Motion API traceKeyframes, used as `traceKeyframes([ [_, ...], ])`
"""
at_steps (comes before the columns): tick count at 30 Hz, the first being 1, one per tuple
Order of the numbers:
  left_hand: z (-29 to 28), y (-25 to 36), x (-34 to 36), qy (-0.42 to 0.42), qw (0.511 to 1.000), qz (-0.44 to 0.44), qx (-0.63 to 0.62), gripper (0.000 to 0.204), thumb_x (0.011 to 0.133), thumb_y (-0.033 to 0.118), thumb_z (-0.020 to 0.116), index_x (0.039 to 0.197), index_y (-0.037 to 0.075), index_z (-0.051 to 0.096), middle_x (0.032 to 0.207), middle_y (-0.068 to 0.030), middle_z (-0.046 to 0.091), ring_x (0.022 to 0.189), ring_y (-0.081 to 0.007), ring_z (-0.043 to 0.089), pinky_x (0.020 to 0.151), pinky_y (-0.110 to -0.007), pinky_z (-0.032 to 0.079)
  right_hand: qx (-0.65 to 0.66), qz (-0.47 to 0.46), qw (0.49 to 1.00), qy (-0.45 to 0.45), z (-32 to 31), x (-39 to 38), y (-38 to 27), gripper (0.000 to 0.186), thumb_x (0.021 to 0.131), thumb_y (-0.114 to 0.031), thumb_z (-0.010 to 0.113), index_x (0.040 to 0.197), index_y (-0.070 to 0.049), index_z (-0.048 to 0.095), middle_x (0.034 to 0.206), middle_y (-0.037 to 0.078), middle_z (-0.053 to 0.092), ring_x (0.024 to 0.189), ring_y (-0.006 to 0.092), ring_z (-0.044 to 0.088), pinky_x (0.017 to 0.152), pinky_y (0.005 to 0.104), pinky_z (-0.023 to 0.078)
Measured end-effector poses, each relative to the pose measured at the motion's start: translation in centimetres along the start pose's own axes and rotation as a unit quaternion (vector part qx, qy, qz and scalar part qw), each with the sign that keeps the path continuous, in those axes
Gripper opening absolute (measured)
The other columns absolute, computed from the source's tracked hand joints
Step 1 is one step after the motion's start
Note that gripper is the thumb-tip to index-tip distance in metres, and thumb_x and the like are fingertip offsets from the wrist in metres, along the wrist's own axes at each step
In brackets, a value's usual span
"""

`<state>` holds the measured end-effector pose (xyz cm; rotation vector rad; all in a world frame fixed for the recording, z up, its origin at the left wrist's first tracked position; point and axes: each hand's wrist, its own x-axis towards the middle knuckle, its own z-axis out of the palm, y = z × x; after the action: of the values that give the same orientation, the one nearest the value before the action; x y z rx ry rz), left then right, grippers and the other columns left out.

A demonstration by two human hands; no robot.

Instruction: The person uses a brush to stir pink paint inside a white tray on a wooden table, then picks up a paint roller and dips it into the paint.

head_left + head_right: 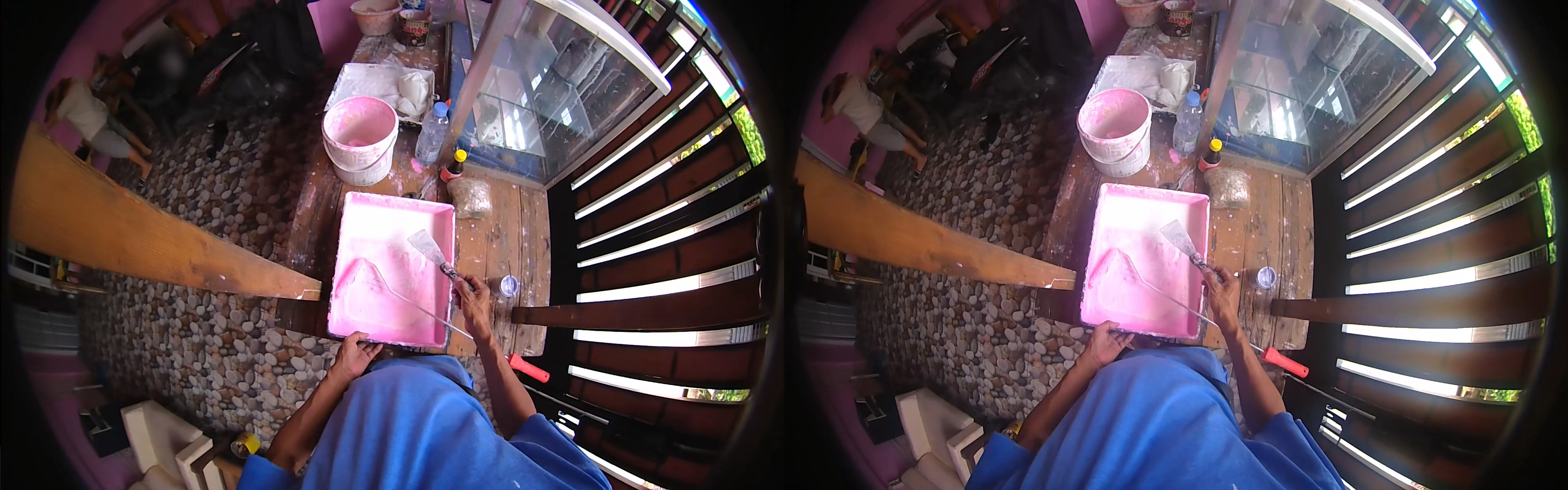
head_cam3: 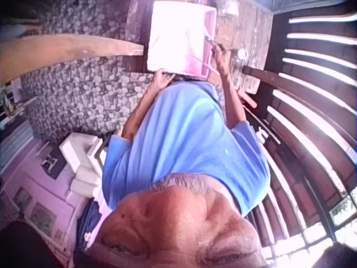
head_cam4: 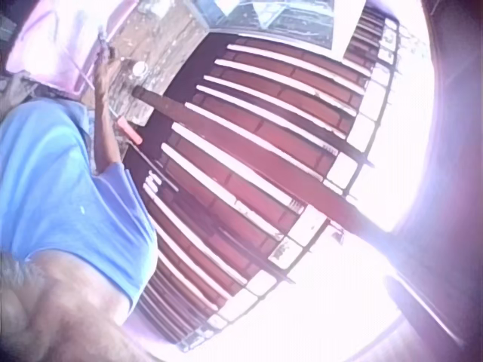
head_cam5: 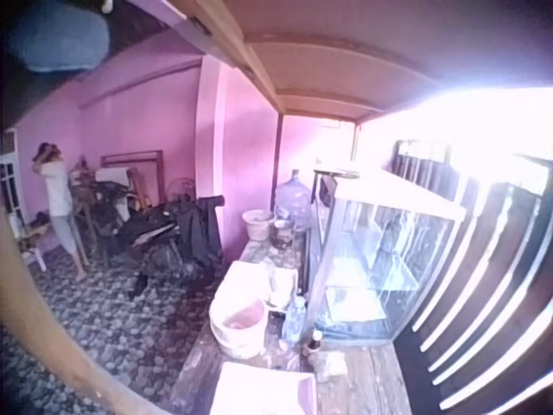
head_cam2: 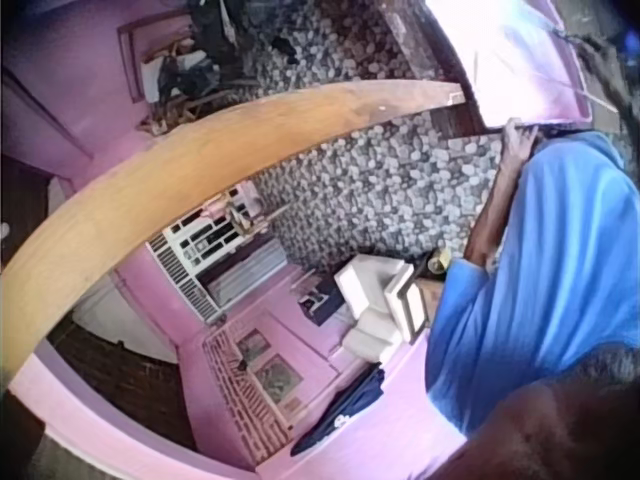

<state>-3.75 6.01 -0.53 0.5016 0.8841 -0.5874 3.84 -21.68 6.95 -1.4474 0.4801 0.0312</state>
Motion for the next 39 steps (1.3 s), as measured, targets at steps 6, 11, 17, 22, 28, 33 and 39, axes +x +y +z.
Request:
traceKeyframes([
  [6, 0.2, -0.2, 0.1, -0.001, 1.0, 0.011, 0.005, 0.01, 0.078, 0.008, 0.053, 0.087, 0.008, 0.05, 0.09, -0.0049, 0.049, 0.089, -0.0207, 0.049, 0.09, -0.044, 0.045, 0.082, -0.009, 0.996, -0.039, 0.9, 2.4, -2.7, 0.026, 0.088, -0.022, 0.051, 0.102, -0.001, 0.059, 0.077, 0.004, 0.061, 0.059, 0.0082, 0.052, 0.053, 0.0213, 0.041],
  [11, 0.2, 0.0, 0.3, 0.011, 1.0, 0.002, 0.011, 0.008, 0.078, 0.007, 0.052, 0.085, 0.008, 0.05, 0.089, -0.005, 0.05, 0.088, -0.0213, 0.05, 0.087, -0.043, 0.047, 0.069, -0.049, 0.992, -0.094, 3.4, 4.3, -6.6, 0.035, 0.09, -0.024, 0.051, 0.119, -0.004, 0.053, 0.091, 0.007, 0.064, 0.065, 0.0111, 0.059, 0.054, 0.0194, 0.039],
  [17, 0.1, 0.0, 0.6, 0.009, 1.0, 0.0, 0.023, 0.009, 0.08, 0.008, 0.051, 0.088, 0.007, 0.051, 0.089, -0.0066, 0.053, 0.088, -0.0227, 0.053, 0.083, -0.043, 0.049, 0.094, -0.125, 0.983, -0.097, 8.6, 10.7, -13.7, 0.036, 0.091, -0.025, 0.053, 0.119, -0.003, 0.051, 0.096, 0.007, 0.064, 0.07, 0.0134, 0.063, 0.051, 0.0206, 0.042],
  [22, 0.1, 0.0, 0.1, 0.021, 0.999, 0.007, 0.032, 0.012, 0.081, 0.012, 0.051, 0.091, 0.006, 0.052, 0.09, -0.0081, 0.055, 0.089, -0.0231, 0.055, 0.084, -0.042, 0.048, 0.161, -0.063, 0.979, -0.112, 14.8, 20.8, -18.1, 0.029, 0.09, -0.022, 0.054, 0.114, -0.005, 0.054, 0.096, 0.005, 0.065, 0.079, 0.0149, 0.062, 0.062, 0.0247, 0.043],
  [28, 1.6, -0.3, 0.3, 0.042, 0.999, -0.028, -0.012, 0.03, 0.081, 0.018, 0.053, 0.107, 0.004, 0.047, 0.107, -0.011, 0.053, 0.105, -0.0261, 0.05, 0.096, -0.044, 0.04, 0.063, -0.244, 0.962, -0.106, 16.4, 39.6, -15.5, 0.017, 0.067, -0.009, 0.064, 0.08, 0.001, 0.059, 0.072, 0.011, 0.062, 0.073, 0.0254, 0.063, 0.063, 0.0323, 0.048],
  [33, 1.2, -0.1, -1.1, 0.084, 0.995, 0.005, -0.06, 0.04, 0.084, 0.021, 0.048, 0.117, -0.001, 0.041, 0.12, -0.0166, 0.047, 0.116, -0.0307, 0.044, 0.102, -0.049, 0.033, -0.435, -0.5, 0.748, -0.053, 20.9, 44.9, -12.0, 0.014, 0.056, -0.004, 0.069, 0.066, -0.005, 0.059, 0.067, 0.011, 0.062, 0.07, 0.0307, 0.063, 0.062, 0.036, 0.049],
  [39, 3.5, 0.6, -0.1, 0.067, 0.997, -0.027, -0.037, 0.052, 0.079, 0.027, 0.057, 0.122, 0.003, 0.041, 0.122, -0.0128, 0.047, 0.115, -0.0289, 0.045, 0.099, -0.047, 0.036, 0.005, -0.179, 0.975, -0.131, 15.5, 48.6, -11.8, 0.049, 0.078, -0.013, 0.058, 0.121, 0.003, 0.043, 0.112, 0.022, 0.055, 0.095, 0.031, 0.058, 0.074, 0.048, 0.046],
])
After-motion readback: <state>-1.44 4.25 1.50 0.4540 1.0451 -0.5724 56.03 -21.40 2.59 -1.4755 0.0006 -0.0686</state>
